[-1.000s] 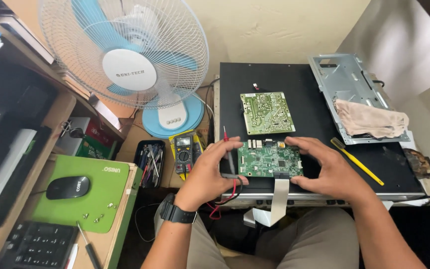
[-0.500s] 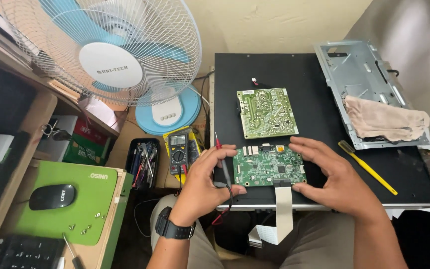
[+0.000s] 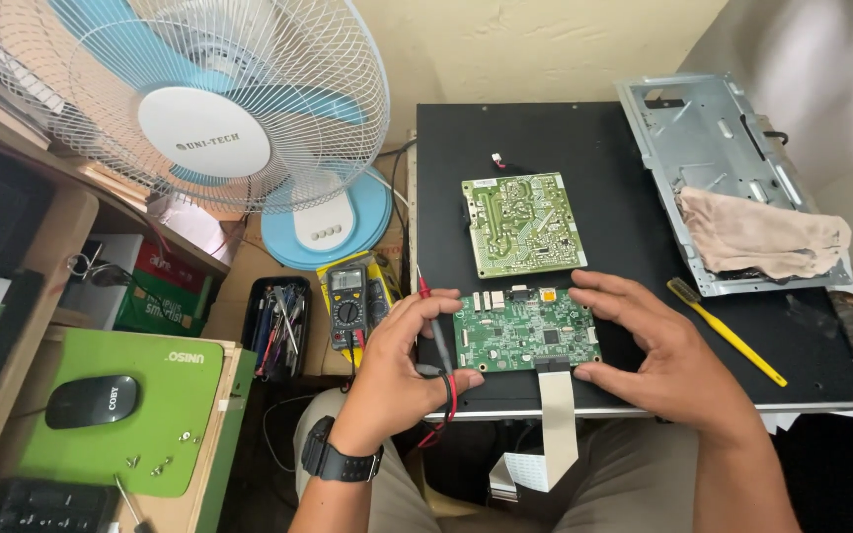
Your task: Testing components on a power supply board and a main logic board using a digital multimeter.
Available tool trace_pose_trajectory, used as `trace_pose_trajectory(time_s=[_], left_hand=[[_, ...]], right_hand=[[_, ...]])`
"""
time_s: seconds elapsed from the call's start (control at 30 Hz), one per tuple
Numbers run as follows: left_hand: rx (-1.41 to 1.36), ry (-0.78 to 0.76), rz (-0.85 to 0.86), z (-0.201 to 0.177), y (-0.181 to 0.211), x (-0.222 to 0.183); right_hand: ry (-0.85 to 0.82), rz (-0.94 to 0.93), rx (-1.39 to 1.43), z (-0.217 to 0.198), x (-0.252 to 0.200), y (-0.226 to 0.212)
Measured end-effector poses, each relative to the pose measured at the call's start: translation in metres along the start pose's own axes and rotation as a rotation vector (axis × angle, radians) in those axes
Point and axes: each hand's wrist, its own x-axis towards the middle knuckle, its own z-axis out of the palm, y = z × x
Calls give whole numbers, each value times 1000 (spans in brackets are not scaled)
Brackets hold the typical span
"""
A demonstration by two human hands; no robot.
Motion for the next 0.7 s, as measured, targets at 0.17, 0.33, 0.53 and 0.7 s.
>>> trace_pose_trajectory(time_s=[0.17,0.33,0.53,0.7], left_hand=[[12,4,-12,1,-1,0],[32,2,-26,2,1,0],[48,10,-32,3,2,0],[53,14,-37,3,1,-1]], right_hand=[[7,-8,1,0,0,0],[12,-2,6,0,-1,1],[5,-9,14,-1,-1,1],[10,-13,8,0,-1,0]])
